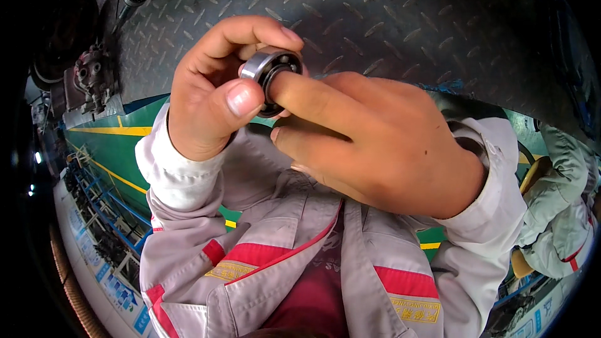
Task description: The person holds a metal bearing, turning it over and rotating the inner race with their fingers.
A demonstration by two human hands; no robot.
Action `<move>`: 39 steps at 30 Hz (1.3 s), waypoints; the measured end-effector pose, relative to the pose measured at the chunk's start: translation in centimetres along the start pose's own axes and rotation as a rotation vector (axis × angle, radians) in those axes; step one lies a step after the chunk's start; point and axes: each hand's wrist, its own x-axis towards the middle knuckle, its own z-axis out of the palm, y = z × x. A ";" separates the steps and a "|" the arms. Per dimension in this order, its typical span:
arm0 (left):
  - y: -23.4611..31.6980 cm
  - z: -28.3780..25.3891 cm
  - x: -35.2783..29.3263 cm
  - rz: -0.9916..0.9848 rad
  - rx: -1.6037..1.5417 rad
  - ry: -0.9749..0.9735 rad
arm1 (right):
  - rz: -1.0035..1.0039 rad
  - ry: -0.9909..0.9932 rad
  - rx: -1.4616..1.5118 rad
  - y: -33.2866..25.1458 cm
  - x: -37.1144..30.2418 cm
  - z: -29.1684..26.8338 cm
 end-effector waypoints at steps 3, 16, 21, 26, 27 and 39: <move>-0.2 0.0 0.0 0.035 0.024 0.019 | -0.005 0.031 -0.003 0.1 -0.3 0.0; 0.0 -0.7 -0.4 0.116 0.038 0.028 | -0.081 0.108 -0.045 1.1 -0.7 -0.5; -0.5 -0.9 -0.6 0.194 0.065 -0.061 | -0.025 0.006 0.081 0.5 -0.6 -0.3; -0.3 -1.2 -0.2 0.209 0.314 -0.149 | 0.102 -0.149 0.386 0.4 -0.5 -0.6; -0.2 -1.4 -0.2 0.270 0.373 -0.187 | 0.124 -0.170 0.452 0.4 -0.5 -0.6; 0.7 -1.6 -0.2 0.453 0.495 -0.248 | 0.218 -0.258 1.489 1.7 -0.7 -0.2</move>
